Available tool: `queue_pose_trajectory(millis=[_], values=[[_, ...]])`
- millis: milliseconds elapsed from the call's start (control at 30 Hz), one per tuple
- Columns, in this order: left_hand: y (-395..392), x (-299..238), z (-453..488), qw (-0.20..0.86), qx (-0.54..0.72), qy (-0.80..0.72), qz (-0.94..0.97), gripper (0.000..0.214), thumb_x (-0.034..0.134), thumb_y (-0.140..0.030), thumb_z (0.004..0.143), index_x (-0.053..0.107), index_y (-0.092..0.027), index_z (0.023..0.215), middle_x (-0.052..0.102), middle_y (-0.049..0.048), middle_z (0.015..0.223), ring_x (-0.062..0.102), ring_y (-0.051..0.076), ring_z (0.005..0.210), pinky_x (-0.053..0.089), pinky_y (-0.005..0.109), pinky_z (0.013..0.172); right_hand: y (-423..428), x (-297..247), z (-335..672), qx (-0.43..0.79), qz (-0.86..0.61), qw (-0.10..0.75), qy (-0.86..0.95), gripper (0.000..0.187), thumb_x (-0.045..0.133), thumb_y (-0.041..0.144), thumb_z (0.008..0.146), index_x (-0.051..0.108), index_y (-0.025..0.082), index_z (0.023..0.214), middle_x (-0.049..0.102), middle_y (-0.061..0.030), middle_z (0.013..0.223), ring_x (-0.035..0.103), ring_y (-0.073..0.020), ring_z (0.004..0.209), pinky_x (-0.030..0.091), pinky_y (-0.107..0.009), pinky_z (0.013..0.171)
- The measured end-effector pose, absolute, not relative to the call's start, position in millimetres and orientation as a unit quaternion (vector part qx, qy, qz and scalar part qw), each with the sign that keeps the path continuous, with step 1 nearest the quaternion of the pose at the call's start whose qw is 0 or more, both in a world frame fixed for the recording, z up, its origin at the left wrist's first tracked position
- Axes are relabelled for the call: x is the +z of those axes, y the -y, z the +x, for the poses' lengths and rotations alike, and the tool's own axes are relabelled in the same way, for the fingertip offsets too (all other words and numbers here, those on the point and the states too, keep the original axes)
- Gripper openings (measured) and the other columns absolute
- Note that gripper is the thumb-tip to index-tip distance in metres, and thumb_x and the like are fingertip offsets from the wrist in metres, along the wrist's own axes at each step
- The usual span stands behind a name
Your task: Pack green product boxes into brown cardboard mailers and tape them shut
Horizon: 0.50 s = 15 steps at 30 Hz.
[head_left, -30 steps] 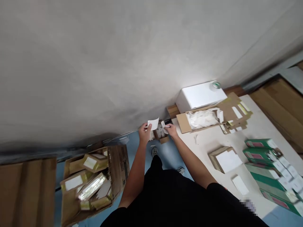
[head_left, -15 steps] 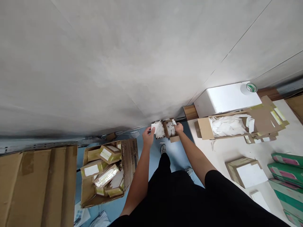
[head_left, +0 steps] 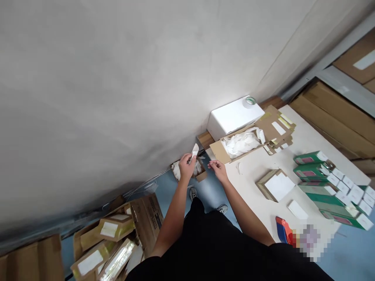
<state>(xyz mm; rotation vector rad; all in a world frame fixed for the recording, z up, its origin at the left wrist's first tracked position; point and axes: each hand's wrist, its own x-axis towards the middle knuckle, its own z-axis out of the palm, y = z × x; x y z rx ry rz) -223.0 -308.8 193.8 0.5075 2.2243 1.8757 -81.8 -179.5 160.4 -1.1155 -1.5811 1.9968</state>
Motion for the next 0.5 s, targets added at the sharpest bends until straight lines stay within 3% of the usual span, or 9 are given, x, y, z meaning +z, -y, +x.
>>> queue_pose_trajectory(millis=[200, 367, 500], values=[[229.6, 229.4, -139.5, 0.128, 0.587, -0.703, 0.381, 0.018, 0.076, -0.044, 0.085, 0.079, -0.027, 0.089, 0.072, 0.0104, 0.101, 0.066, 0.027, 0.103, 0.05, 0.042, 0.1, 139.7, 230.8, -6.3, 0.717, -0.388, 0.259, 0.518, 0.046, 0.072, 0.067, 0.08, 0.078, 0.022, 0.087, 0.078, -0.0071, 0.092, 0.071, -0.0239, 0.088, 0.054, -0.034, 0.075], [174.4, 239.6, -57.4, 0.112, 0.509, -0.671, 0.528, 0.016, 0.079, -0.041, 0.084, 0.08, -0.027, 0.092, 0.07, 0.0116, 0.106, 0.065, 0.03, 0.107, 0.051, 0.045, 0.098, 105.6, 262.9, 67.2, 0.722, -0.386, 0.354, 0.452, 0.047, 0.071, 0.066, 0.082, 0.079, 0.02, 0.087, 0.076, -0.0066, 0.088, 0.069, -0.0252, 0.089, 0.056, -0.037, 0.079], [135.9, 247.4, -2.2, 0.077, 0.472, -0.661, 0.579, 0.019, 0.078, -0.043, 0.085, 0.08, -0.028, 0.096, 0.069, 0.0137, 0.111, 0.065, 0.032, 0.108, 0.052, 0.044, 0.095, 80.6, 264.7, 128.7, 0.706, -0.411, 0.401, 0.415, 0.042, 0.079, 0.062, 0.076, 0.078, 0.02, 0.079, 0.076, -0.0048, 0.08, 0.068, -0.0246, 0.082, 0.055, -0.036, 0.077]])
